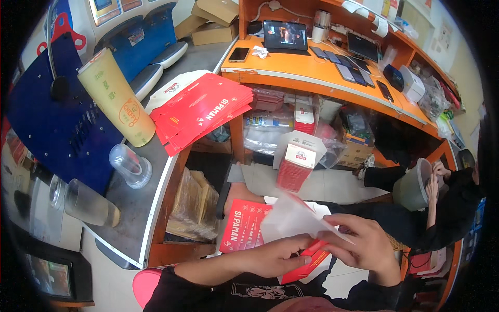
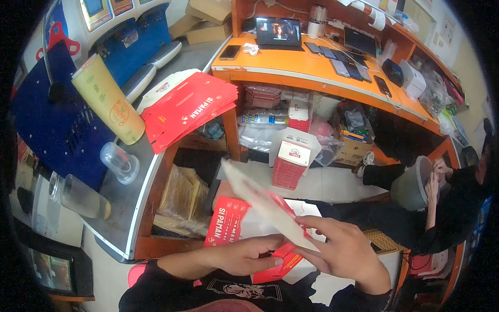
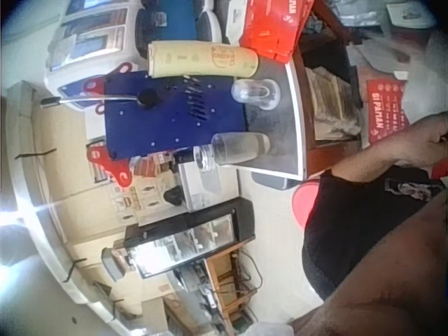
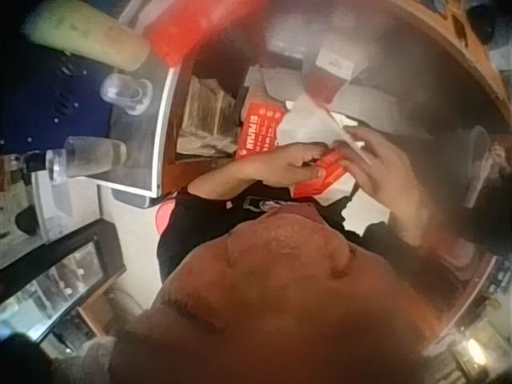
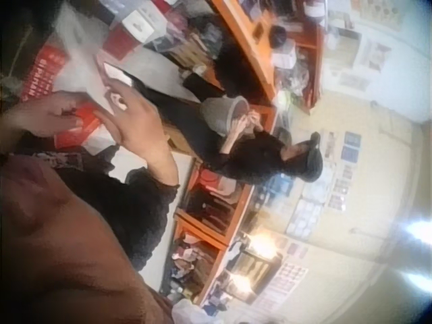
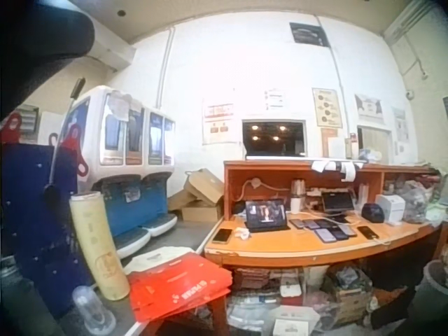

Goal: The person assembles cardboard food boxes by hand, folding the flaps and pressing them into place, then stacks the finished boxes on top of each other.

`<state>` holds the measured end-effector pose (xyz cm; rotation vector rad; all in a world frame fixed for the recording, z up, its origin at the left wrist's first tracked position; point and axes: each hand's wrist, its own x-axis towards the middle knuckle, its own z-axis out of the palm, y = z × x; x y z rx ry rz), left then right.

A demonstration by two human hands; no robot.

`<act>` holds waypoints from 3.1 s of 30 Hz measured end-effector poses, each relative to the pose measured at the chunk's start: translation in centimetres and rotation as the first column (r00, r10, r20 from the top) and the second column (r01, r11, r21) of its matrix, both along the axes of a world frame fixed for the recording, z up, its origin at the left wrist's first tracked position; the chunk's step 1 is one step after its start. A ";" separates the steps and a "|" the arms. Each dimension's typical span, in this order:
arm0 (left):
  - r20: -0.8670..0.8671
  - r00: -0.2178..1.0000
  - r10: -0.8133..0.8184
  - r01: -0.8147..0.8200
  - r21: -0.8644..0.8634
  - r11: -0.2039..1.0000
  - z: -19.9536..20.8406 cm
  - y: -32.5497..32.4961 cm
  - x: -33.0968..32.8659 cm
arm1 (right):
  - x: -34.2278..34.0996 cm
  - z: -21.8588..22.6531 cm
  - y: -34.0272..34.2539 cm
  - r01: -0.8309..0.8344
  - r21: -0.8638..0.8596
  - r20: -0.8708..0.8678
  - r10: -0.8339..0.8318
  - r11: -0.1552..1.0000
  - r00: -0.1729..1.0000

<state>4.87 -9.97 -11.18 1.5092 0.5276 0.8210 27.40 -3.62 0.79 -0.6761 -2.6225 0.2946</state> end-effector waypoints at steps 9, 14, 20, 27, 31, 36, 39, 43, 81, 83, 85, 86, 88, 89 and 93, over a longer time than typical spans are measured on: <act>-0.180 0.982 -0.055 0.060 0.023 0.998 3.0 -1.3 -1.5 | -1.8 1.8 1.2 -0.274 -0.329 0.209 0.352 0.904 0.912; -0.238 0.971 -0.040 0.021 -0.078 0.997 3.3 -2.5 -2.7 | -2.1 2.3 1.1 -0.333 -0.396 0.173 0.425 0.856 0.888; -0.255 0.966 0.036 -0.071 -0.128 0.989 6.8 -3.3 -3.6 | -2.7 3.4 0.9 -0.347 -0.436 0.236 0.478 0.830 0.846; -0.229 0.956 0.185 -0.234 -0.205 0.950 8.4 -4.6 -6.4 | -4.2 2.0 0.2 -0.368 -0.477 0.137 0.481 0.798 0.866; -0.026 0.917 0.397 -0.388 -0.280 0.878 9.5 -4.2 -5.5 | -5.3 0.0 0.3 -0.419 -0.370 -0.172 0.382 0.830 0.908; 0.275 0.699 0.661 -0.489 -0.491 0.721 9.2 -2.6 -5.4 | -7.0 -3.8 -0.5 -0.401 -0.111 -0.616 0.254 0.909 0.746; 0.407 0.554 0.727 -0.500 -0.536 0.681 8.8 -1.4 -3.9 | -8.7 -7.7 -1.4 -0.155 0.329 -0.695 0.350 0.932 0.628; 0.460 0.476 0.750 -0.490 -0.570 0.660 8.5 -0.5 -3.1 | -7.8 -8.6 -0.7 -0.096 0.379 -0.610 0.326 0.920 0.722; 0.124 0.659 0.741 -0.702 -0.252 0.666 5.9 -1.7 -0.6 | -5.0 -9.8 0.1 0.075 0.555 -0.457 0.228 0.829 0.860; 0.096 0.672 0.735 -0.696 -0.258 0.670 6.1 -1.5 -1.0 | -5.3 -9.9 0.1 0.082 0.555 -0.441 0.209 0.828 0.873; 0.077 0.676 0.733 -0.698 -0.249 0.671 6.2 -1.6 -0.9 | -5.5 -10.0 0.2 0.084 0.557 -0.428 0.198 0.826 0.882; 0.074 0.687 0.723 -0.700 -0.199 0.686 6.0 -1.6 -0.5 | -5.6 -10.3 0.3 0.125 0.581 -0.462 0.199 0.805 0.864; 0.033 0.700 0.713 -0.710 -0.080 0.700 5.3 -1.8 -0.4 | -6.2 -11.1 0.4 0.168 0.602 -0.494 0.198 0.781 0.846; 0.015 0.706 0.708 -0.708 -0.022 0.706 4.9 -1.7 -0.4 | -6.7 -11.5 0.3 0.237 0.577 -0.577 0.184 0.782 0.796; 0.215 0.655 0.724 -0.683 -0.240 0.690 5.2 -1.7 0.5 | -6.8 -10.7 0.3 0.138 0.375 -0.612 0.133 0.917 0.779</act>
